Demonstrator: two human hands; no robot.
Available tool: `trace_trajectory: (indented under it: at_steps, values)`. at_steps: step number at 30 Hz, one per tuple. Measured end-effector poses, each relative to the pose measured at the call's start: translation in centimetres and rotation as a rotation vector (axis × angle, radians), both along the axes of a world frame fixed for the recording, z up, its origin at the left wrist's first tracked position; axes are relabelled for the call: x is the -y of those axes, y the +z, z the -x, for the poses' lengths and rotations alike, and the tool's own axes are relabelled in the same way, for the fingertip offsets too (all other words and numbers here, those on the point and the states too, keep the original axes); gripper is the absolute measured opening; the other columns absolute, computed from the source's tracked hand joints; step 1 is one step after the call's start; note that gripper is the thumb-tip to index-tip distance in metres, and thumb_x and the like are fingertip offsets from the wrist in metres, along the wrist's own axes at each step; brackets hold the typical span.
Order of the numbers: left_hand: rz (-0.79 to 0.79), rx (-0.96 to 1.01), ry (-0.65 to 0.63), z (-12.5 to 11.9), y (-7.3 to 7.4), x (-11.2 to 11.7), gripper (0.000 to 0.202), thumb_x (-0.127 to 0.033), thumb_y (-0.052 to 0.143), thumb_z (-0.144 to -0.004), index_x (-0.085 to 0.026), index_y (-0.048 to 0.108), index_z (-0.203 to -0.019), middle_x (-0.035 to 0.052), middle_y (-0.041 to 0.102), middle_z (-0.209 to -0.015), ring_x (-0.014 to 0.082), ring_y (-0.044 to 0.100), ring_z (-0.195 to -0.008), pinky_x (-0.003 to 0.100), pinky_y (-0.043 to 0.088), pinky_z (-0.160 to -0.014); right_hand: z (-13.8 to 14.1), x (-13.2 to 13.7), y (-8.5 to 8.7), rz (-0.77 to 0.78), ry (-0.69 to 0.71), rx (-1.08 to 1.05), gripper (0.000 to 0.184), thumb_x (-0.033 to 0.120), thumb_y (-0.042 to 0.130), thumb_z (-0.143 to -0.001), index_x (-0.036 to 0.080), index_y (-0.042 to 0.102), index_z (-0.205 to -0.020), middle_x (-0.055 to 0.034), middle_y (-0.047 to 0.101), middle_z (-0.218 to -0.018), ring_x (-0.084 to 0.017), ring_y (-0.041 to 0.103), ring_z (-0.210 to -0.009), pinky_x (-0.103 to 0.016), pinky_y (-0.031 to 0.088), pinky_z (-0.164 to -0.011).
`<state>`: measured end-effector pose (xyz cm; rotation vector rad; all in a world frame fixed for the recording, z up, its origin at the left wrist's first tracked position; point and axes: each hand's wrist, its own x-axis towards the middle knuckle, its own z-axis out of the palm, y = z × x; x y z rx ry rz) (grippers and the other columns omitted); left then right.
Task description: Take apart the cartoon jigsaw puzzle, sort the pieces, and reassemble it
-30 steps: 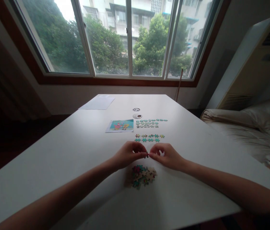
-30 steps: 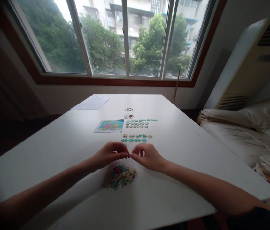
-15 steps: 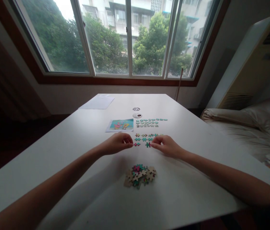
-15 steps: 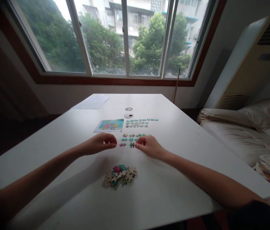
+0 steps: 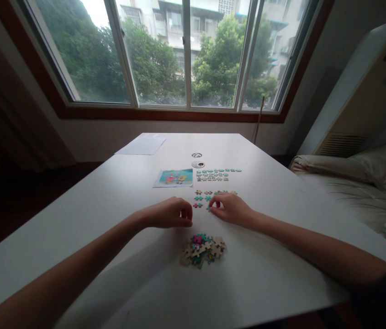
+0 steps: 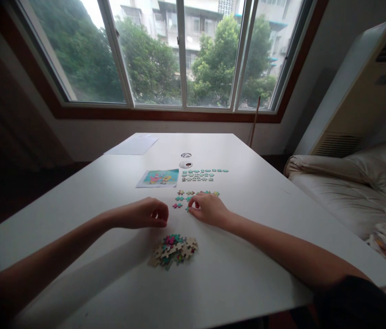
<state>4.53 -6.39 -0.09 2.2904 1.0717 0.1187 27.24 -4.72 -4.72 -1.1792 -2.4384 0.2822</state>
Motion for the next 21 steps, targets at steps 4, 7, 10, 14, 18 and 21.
trace_trajectory:
  at_steps: [4,7,10,14,18,21]
  values:
    - [0.022,-0.031,-0.094,-0.5,0.3,1.1,0.015,-0.032,0.062,-0.071,-0.018,0.065,-0.076,-0.0004,0.061,-0.066,0.0119,0.053,-0.057,0.019,0.035,-0.050,0.6,-0.7,-0.3,0.033,-0.024,-0.024,0.012,0.026,0.056,-0.075,0.020,0.063,-0.082,-0.0009,0.060,-0.073,-0.011,0.052,-0.065,-0.023,0.036,-0.062]
    - [0.028,-0.057,-0.121,-0.7,0.3,1.6,0.017,-0.034,0.062,-0.072,-0.018,0.066,-0.078,0.0003,0.063,-0.068,0.0117,0.052,-0.056,0.019,0.034,-0.049,0.8,-1.0,-0.3,0.030,-0.019,-0.034,0.012,0.026,0.055,-0.076,0.019,0.063,-0.082,-0.0014,0.059,-0.072,-0.011,0.051,-0.064,-0.023,0.036,-0.062]
    - [0.025,-0.058,-0.129,-0.9,0.1,1.8,0.014,-0.031,0.062,-0.071,-0.019,0.066,-0.078,-0.0002,0.063,-0.067,0.0115,0.053,-0.056,0.019,0.034,-0.050,0.7,-0.8,-0.2,0.009,-0.010,-0.062,0.015,0.027,0.054,-0.077,0.019,0.063,-0.085,-0.0015,0.059,-0.073,-0.011,0.050,-0.064,-0.023,0.036,-0.062]
    - [0.023,-0.062,-0.135,-1.0,-0.3,1.6,0.010,-0.027,0.064,-0.070,-0.019,0.066,-0.076,-0.0008,0.062,-0.065,0.0113,0.052,-0.056,0.020,0.034,-0.050,-0.2,0.0,0.2,0.023,0.046,-0.097,0.014,0.026,0.052,-0.078,0.019,0.063,-0.085,-0.0009,0.058,-0.070,-0.010,0.048,-0.061,-0.023,0.036,-0.061]
    - [0.093,-0.027,-0.139,-0.9,-0.4,1.3,0.010,-0.026,0.064,-0.069,-0.018,0.066,-0.074,-0.0008,0.061,-0.065,0.0108,0.050,-0.057,0.019,0.035,-0.050,-1.1,1.4,0.7,0.049,0.090,-0.145,0.012,0.024,0.052,-0.078,0.018,0.063,-0.082,-0.0003,0.057,-0.068,-0.009,0.047,-0.060,-0.022,0.036,-0.059]
    - [0.247,0.092,-0.125,-1.0,-0.3,0.9,0.013,-0.027,0.063,-0.070,-0.016,0.064,-0.075,-0.0012,0.059,-0.065,0.0103,0.049,-0.059,0.019,0.036,-0.053,-1.4,2.6,1.1,0.138,0.138,-0.193,0.014,0.026,0.052,-0.079,0.017,0.063,-0.082,0.0000,0.056,-0.066,-0.008,0.044,-0.056,-0.020,0.036,-0.055]
